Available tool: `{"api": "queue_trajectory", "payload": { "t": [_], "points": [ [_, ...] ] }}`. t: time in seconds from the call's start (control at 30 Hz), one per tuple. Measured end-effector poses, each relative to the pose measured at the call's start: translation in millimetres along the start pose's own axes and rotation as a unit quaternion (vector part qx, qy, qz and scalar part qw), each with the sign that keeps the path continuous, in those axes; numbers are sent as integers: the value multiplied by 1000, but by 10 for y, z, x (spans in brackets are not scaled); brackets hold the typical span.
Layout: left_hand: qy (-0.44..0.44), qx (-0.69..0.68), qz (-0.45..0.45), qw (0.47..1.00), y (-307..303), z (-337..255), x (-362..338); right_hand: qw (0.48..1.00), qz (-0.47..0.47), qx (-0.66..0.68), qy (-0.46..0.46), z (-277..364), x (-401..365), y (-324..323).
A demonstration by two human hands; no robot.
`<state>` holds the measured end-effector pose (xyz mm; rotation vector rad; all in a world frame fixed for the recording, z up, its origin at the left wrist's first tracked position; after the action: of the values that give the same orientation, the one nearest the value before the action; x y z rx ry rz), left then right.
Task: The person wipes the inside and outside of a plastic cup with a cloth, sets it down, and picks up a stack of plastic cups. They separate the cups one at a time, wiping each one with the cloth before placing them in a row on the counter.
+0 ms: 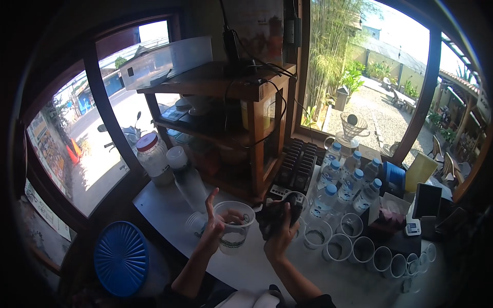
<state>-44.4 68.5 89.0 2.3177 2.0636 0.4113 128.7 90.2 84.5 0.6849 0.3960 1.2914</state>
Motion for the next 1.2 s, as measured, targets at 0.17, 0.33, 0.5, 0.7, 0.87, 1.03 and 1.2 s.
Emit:
{"api": "queue_trajectory", "payload": {
  "t": [0.17, 0.33, 0.5, 0.7, 0.87, 1.03, 1.2],
  "points": [
    [111, -18, -32, 993, 215, -116, 5, 883, 160, -303, -322, 428, -564, 675],
    [98, -263, -86, 956, 10, 142, 19, 737, 291, -482, -375, 110, -722, 782],
    [157, -352, -94, 918, -38, 14, -57, 911, 275, -254, -175, 21, -594, 439],
    [347, 0, -57, 936, 95, -383, -189, 919, 78, 137, 361, -1082, -494, -132],
    [445, 223, -96, 862, 88, -501, -406, 903, 23, 86, 421, -783, -609, -119],
    [211, 191, -182, 941, -108, -60, 10, 978, 44, -5, 204, -111, -362, -180],
    [208, 424, -201, 858, 145, 548, 287, 996, -25, 13, 88, 374, -169, -388]
  ]
}}
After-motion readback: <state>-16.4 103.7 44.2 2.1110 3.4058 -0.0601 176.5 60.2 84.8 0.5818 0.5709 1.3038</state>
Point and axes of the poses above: each hand's wrist, its own x-axis towards the middle knuckle, its own y-axis out of the palm, z = x × y, the point moved 10 cm from there along x, towards the middle knuckle, and after that the axes turned 2 degrees about x, right-handed, at the moved point
